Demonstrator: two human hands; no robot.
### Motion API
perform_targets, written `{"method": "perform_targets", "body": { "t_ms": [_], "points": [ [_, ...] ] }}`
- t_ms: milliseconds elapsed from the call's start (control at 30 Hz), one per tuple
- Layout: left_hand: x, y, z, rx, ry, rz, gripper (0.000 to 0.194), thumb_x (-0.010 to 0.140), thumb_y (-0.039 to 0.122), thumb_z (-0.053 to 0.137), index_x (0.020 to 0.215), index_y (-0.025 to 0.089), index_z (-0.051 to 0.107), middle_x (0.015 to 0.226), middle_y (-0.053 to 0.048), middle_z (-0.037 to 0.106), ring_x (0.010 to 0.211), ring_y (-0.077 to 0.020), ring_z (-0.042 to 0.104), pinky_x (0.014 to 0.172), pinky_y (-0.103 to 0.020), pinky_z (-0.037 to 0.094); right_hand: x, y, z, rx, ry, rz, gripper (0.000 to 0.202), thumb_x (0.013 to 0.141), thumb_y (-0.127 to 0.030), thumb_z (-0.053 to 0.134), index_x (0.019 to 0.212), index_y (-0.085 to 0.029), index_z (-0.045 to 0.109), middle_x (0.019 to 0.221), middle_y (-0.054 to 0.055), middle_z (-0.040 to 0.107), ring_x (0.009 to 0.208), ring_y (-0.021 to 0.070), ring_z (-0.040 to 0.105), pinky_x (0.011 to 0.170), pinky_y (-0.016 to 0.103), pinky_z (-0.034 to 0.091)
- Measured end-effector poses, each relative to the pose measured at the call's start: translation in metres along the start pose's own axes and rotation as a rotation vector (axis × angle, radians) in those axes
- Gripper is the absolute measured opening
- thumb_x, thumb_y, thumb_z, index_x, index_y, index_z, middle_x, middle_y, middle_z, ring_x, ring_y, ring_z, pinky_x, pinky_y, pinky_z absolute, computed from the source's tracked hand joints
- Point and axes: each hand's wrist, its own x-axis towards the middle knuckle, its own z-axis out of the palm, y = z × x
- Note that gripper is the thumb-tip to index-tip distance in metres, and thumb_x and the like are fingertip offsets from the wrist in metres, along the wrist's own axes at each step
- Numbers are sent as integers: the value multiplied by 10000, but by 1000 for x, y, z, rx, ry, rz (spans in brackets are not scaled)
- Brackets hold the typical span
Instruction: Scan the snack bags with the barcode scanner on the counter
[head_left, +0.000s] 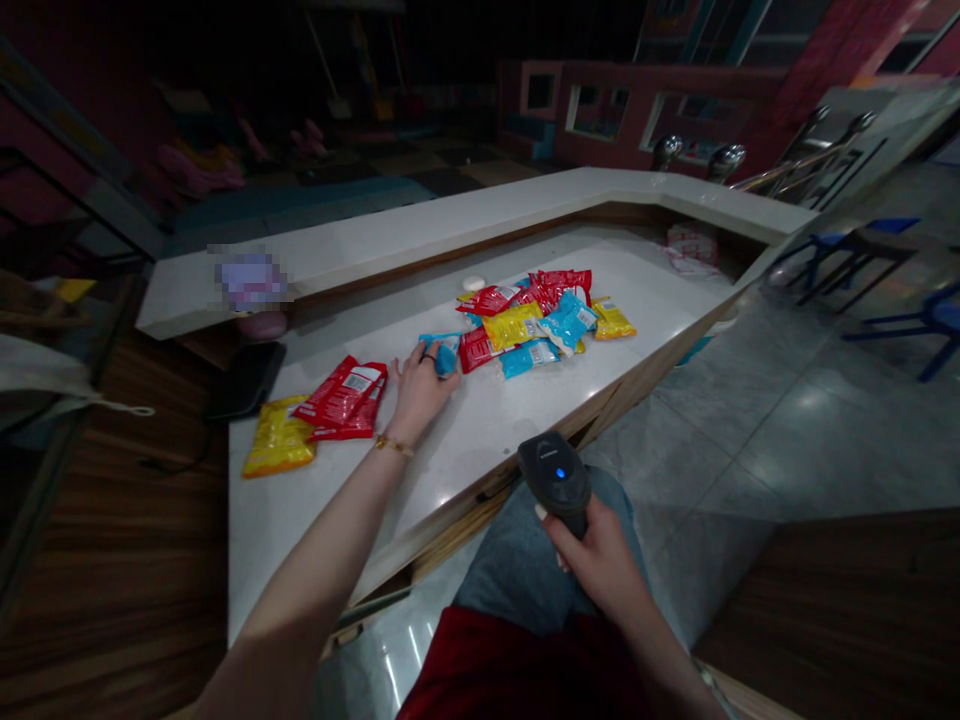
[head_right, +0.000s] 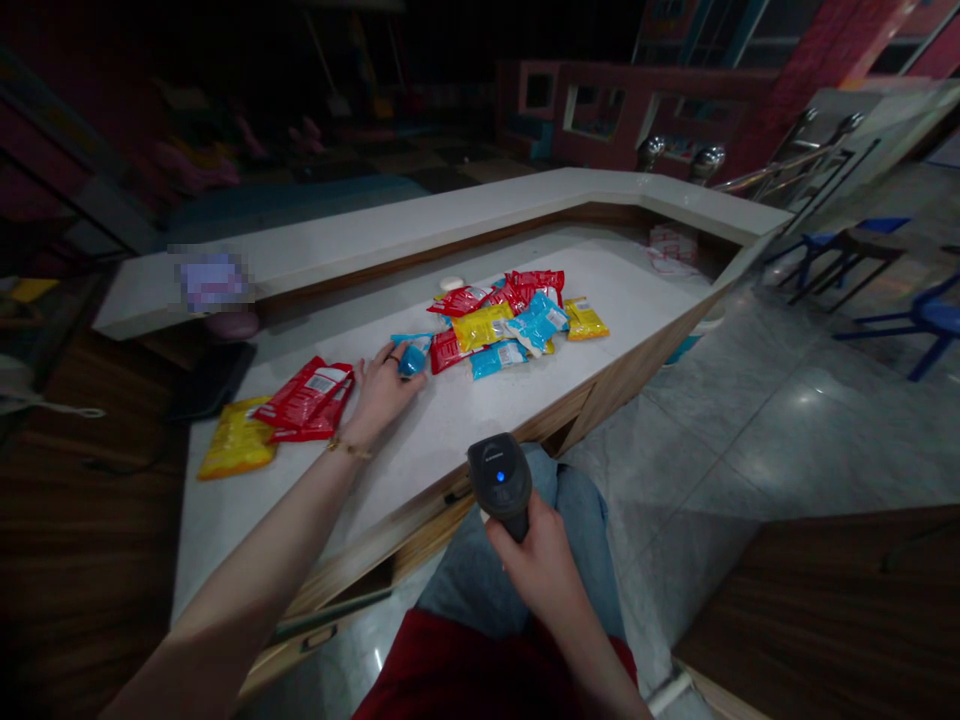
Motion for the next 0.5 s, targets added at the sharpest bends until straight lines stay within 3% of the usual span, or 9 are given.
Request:
{"method": "perform_targets", "body": {
  "t_ms": [133, 233, 367, 500],
  "points": [
    [-53, -22, -11, 11, -66, 186, 747, 949, 379, 627, 1652, 182, 471, 1738, -198, 447, 1625, -361, 414, 1375, -662, 142, 0, -1, 2, 10, 26, -46, 275, 914, -482, 699, 944, -209, 693, 516, -38, 565, 490, 215, 626, 473, 267, 492],
    [-79, -37, -16, 15, -158, 340, 790, 974, 384, 608, 1708, 206, 379, 1794, -173, 355, 1659, -344, 361, 1383, -664, 93, 0, -2, 3, 11, 32, -68, 246, 913, -460, 686, 932, -214, 694, 523, -28, 576, 531, 229, 654, 483, 269, 502],
    [-87, -41, -11, 29, -151, 348, 795, 1073, 498, 519, 1752, 165, 272, 1827, -208, 242, 1693, -363, 277, 1376, -655, 157, 0, -6, 3, -5, 35, -87, 211, 898, -428, 679, 934, -221, 690, 532, -19, 592, 599, 258, 697, 514, 280, 533],
    [-86, -32, -1, 37, -178, 423, 753, 1122, 553, 436, 1749, 160, 296, 1817, -212, 275, 1694, -357, 279, 1380, -638, 183, 0, -7, 5, -38, 38, -92, 184, 891, -412, 673, 914, -230, 684, 575, 4, 637, 664, 277, 734, 552, 291, 566]
  ]
}}
